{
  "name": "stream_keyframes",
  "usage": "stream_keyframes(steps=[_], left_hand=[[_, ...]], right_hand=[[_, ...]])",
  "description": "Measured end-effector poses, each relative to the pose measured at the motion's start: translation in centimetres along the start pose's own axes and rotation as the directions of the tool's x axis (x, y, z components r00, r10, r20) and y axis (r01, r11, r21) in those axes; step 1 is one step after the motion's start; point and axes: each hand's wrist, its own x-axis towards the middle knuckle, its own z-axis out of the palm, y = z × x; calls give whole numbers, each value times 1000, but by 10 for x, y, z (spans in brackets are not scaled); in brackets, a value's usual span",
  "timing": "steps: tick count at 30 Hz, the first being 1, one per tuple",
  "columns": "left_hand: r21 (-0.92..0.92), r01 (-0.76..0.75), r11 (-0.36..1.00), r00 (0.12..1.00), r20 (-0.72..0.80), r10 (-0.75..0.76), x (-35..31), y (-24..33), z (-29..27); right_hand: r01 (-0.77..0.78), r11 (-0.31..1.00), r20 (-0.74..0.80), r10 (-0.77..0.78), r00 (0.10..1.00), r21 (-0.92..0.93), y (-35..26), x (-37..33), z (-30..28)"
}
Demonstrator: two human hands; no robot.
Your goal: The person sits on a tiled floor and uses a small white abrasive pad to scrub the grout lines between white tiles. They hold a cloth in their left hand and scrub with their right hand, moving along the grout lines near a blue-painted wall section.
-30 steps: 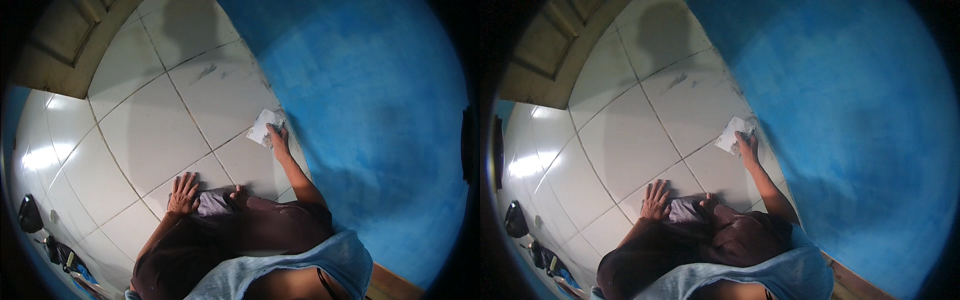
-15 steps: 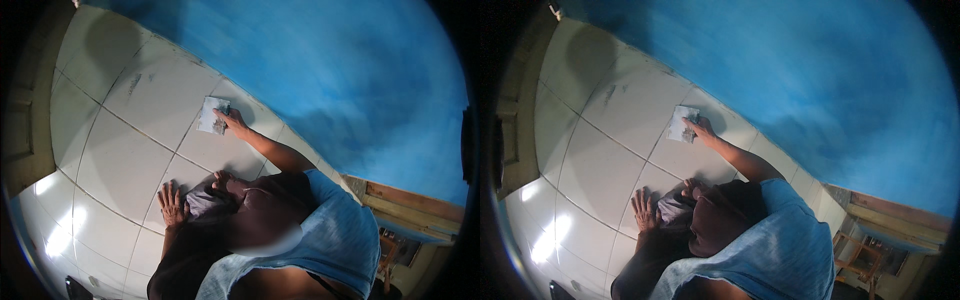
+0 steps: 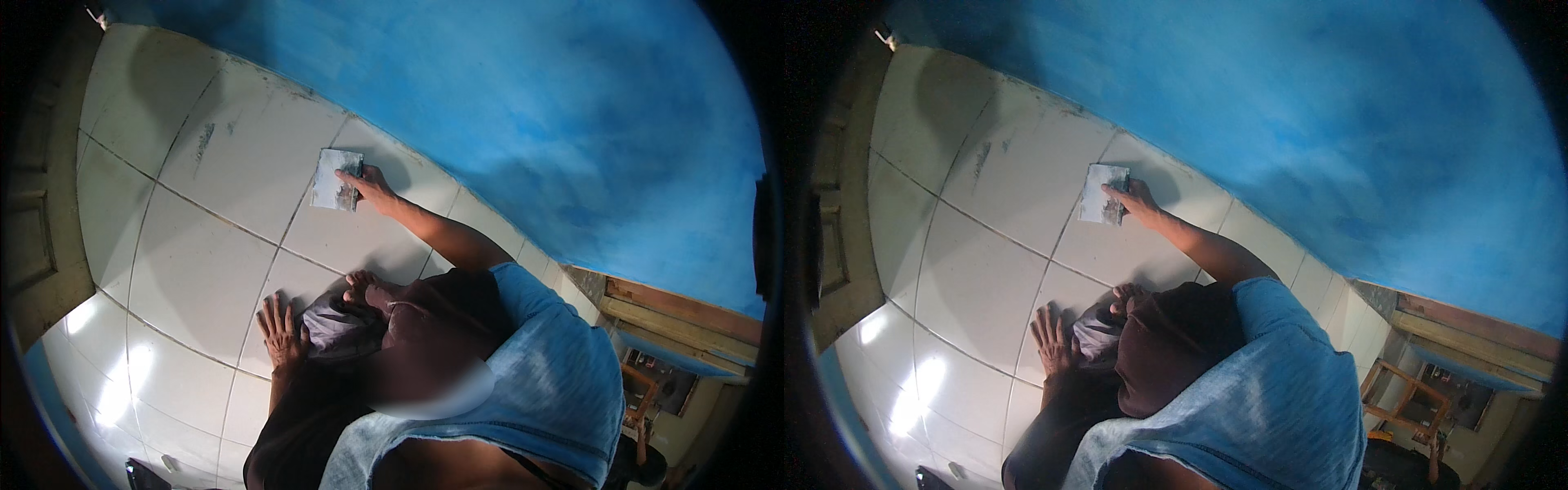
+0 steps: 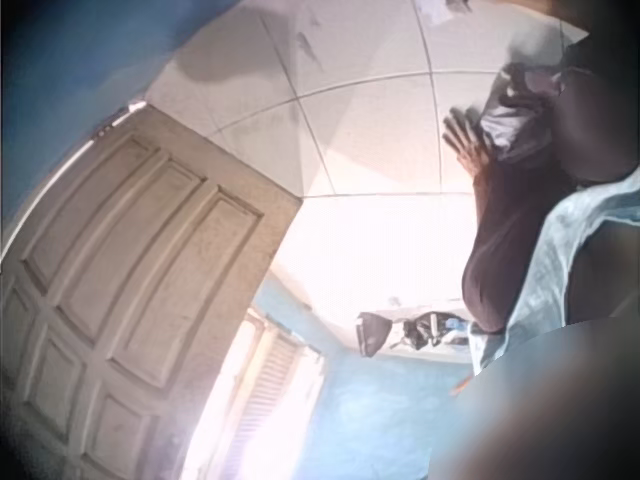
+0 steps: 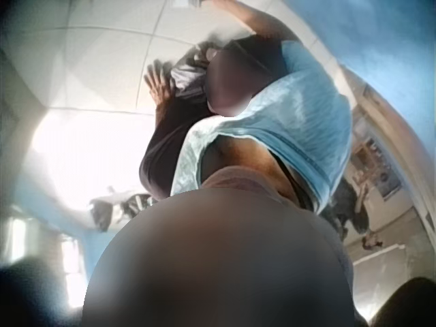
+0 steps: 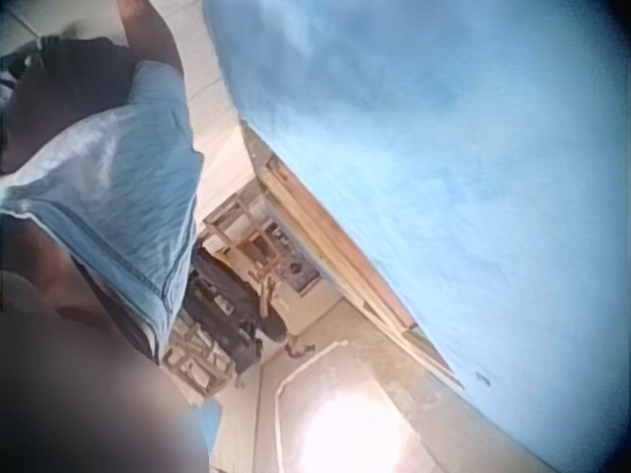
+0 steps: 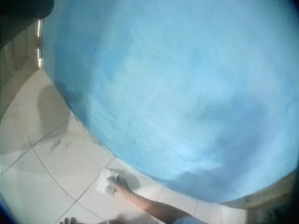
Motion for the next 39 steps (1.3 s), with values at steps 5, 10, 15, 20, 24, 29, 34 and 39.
stream_keyframes(steps=[5, 10, 15, 20, 24, 29, 34, 39], left_hand=[[15, -16, 1000, 1000, -6, 16, 1, 0, 5], [58, -12, 998, 1000, -6, 13, 0, -3, 12], [39, -14, 999, 1000, -10, 14, 0, -4, 16], [0, -18, 1000, 1000, 11, 18, 1, -3, 2], [-257, -27, 966, 999, 15, 31, 1, -18, -49], [-134, 91, 987, 984, -140, -110, -6, -67, -119], [115, 42, 992, 996, -84, -33, 22, -123, -165], [143, -11, 990, 990, -135, 30, 73, -130, -161]], right_hand=[[11, 999, 24, -12, 1000, 50, 4, 3, -4], [8, 998, 39, -11, 999, 68, 4, 1, -4], [7, 999, 41, -9, 999, 51, 8, 4, -7], [79, 997, 9, -79, 997, 20, 12, 4, -8], [120, 977, -145, -95, 985, 176, -3, 14, -9], [226, 968, -56, -221, 974, 112, -24, 27, 3], [228, 963, -56, -223, 973, 141, -32, 38, 12], [171, 980, -5, -172, 985, 99, -40, 25, 13]])
